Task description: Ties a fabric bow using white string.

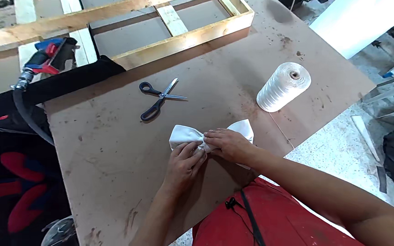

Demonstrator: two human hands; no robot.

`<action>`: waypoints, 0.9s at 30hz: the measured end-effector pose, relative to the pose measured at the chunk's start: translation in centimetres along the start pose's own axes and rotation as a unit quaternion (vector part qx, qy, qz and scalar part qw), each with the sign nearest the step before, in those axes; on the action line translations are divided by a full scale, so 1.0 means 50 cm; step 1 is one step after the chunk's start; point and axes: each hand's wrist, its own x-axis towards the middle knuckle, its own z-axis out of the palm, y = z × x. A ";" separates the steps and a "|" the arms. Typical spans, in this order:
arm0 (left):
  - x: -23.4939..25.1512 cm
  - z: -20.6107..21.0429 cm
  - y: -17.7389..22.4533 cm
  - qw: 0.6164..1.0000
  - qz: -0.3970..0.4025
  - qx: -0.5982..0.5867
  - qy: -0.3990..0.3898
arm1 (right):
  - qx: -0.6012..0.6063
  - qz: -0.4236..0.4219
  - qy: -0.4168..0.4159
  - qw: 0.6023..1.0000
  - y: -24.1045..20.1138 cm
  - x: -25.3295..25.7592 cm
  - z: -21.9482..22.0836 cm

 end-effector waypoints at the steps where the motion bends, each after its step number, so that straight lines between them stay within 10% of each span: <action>1: -0.003 -0.005 -0.005 1.000 0.011 0.005 -0.019 | -0.005 -0.002 0.002 1.000 0.000 0.000 0.001; 19: 0.014 0.015 0.023 0.998 -0.063 -0.004 0.022 | 0.019 0.041 0.047 0.998 -0.002 0.013 0.009; 27: -0.006 0.006 0.035 0.996 -0.031 0.080 -0.015 | 0.010 0.156 -0.111 0.981 -0.017 0.093 -0.044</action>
